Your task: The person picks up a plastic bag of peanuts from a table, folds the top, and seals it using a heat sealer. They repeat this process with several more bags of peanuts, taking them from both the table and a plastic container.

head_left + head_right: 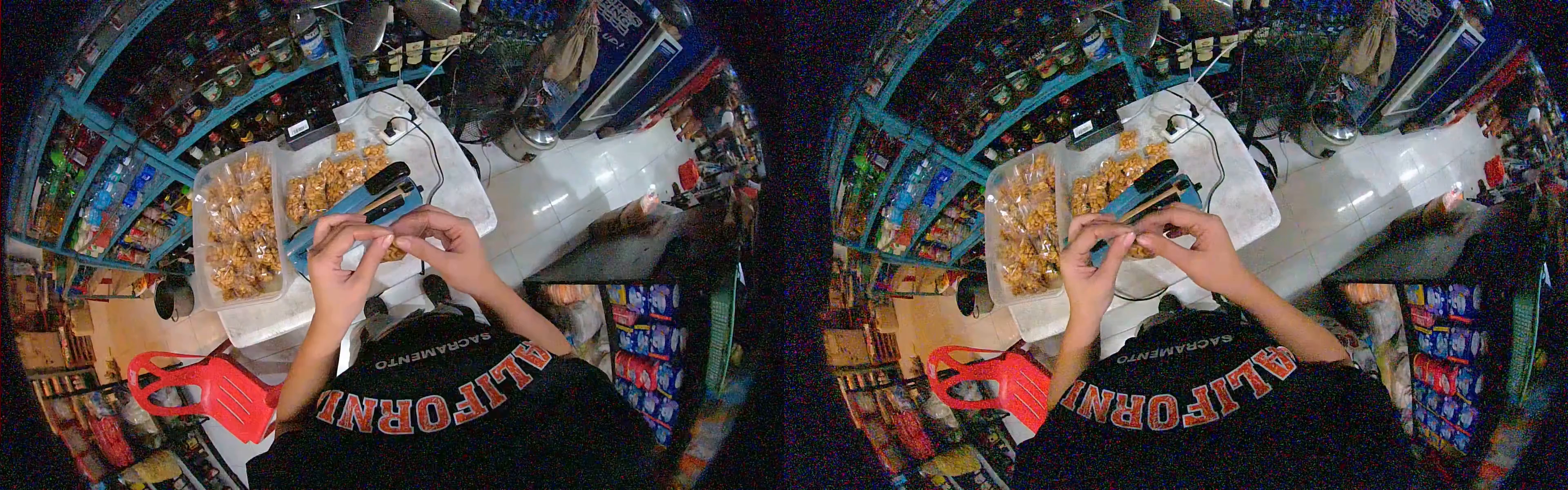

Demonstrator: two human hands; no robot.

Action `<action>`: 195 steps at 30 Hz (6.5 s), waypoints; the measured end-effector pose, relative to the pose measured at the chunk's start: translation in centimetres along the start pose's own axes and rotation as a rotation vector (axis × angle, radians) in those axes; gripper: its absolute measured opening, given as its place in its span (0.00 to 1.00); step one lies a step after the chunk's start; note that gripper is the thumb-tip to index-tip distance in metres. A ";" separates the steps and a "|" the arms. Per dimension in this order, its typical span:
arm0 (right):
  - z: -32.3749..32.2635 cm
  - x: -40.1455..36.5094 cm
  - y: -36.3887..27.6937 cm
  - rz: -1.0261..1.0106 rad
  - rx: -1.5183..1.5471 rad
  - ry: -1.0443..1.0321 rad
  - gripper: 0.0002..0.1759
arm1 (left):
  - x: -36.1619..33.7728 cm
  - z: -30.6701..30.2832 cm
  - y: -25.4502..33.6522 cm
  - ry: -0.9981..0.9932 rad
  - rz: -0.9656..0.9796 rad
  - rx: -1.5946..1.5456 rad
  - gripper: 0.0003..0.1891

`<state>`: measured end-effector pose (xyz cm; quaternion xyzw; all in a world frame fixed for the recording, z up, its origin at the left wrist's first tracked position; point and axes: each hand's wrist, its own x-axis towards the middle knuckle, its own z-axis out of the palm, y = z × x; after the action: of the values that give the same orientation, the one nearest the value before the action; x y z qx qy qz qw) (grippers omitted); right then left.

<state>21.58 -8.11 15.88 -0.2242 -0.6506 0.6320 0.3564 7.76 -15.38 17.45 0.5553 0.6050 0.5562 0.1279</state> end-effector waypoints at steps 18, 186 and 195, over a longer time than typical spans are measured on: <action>0.5 0.2 0.3 -0.043 0.011 0.049 0.10 | -0.2 -0.8 -0.9 -0.125 -0.046 0.037 0.05; -1.8 -0.5 0.1 -0.111 -0.225 0.088 0.06 | 0.4 0.5 -0.7 -0.152 -0.143 -0.122 0.04; -1.6 -0.6 0.8 -0.056 -0.113 0.074 0.07 | 0.7 0.3 -0.7 -0.203 0.022 0.036 0.05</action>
<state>23.08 -7.43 14.87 -0.2489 -0.6778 0.5752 0.3845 7.40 -14.45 17.10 0.6174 0.5928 0.4875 0.1724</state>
